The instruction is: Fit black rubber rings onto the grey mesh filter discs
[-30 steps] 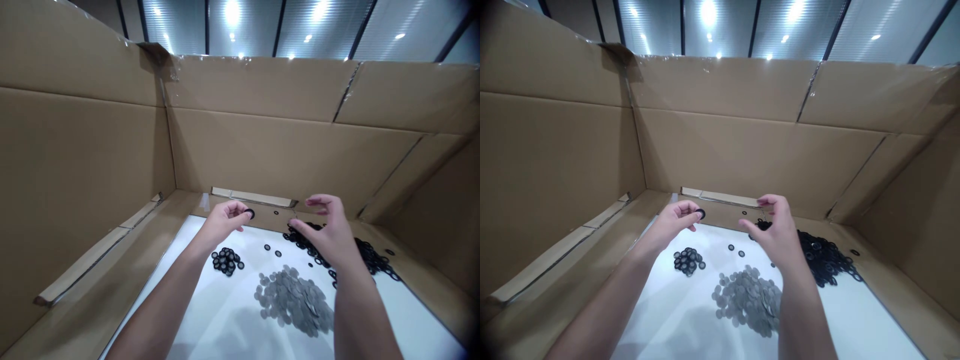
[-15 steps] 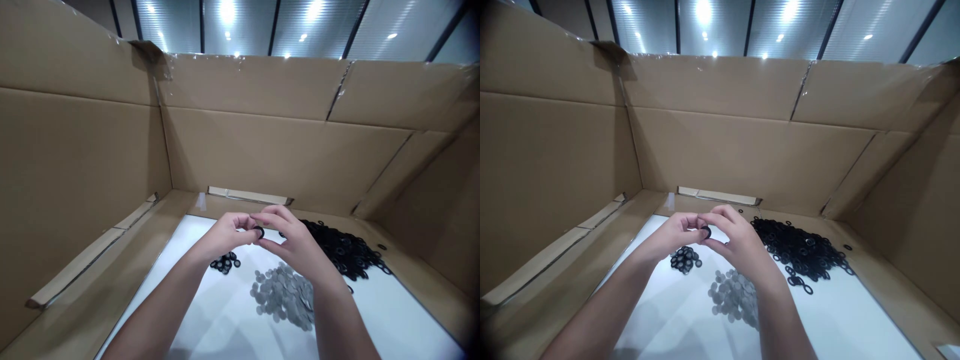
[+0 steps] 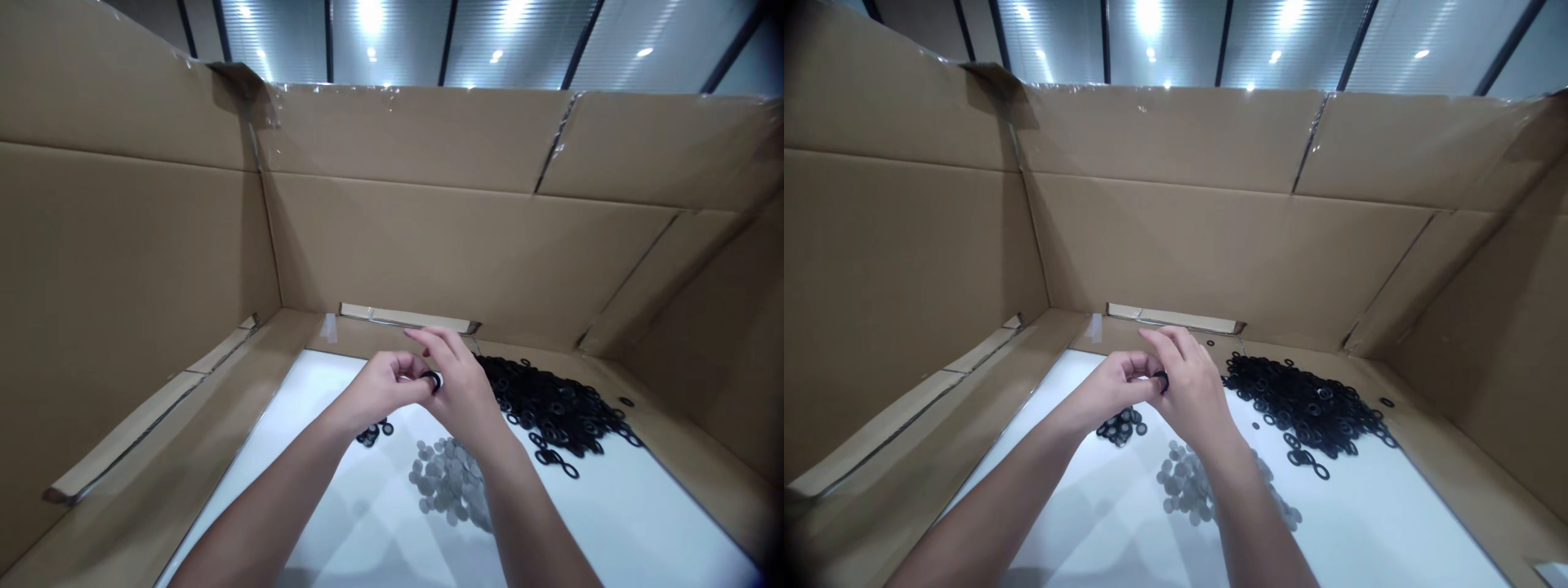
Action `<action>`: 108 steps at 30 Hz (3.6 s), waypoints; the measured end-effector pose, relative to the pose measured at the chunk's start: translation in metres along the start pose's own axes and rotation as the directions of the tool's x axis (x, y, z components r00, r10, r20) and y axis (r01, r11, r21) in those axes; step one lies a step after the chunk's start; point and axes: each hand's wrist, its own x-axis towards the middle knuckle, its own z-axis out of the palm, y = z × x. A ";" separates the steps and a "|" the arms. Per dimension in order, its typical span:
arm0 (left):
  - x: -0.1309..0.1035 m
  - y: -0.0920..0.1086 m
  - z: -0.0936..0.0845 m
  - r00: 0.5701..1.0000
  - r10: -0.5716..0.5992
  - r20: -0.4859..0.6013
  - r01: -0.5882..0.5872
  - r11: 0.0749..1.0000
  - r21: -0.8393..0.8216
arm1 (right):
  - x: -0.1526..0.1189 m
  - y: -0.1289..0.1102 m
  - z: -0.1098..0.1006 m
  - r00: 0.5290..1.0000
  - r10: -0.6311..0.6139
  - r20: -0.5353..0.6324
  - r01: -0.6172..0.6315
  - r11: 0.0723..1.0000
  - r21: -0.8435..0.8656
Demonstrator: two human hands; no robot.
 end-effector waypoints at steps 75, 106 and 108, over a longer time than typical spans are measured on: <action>0.000 0.006 -0.018 0.997 0.057 -0.042 -0.058 0.998 -0.021 | 0.003 0.010 0.000 1.000 -0.017 -0.009 0.019 0.970 0.242; 0.043 -0.098 -0.107 0.867 -0.475 -0.149 0.396 0.477 0.785 | -0.213 0.195 -0.065 0.581 0.775 0.249 -0.564 0.604 -0.564; 0.040 -0.087 -0.106 0.888 -0.438 -0.137 0.362 0.484 0.797 | -0.206 0.186 -0.066 0.558 0.795 0.241 -0.549 0.570 -0.611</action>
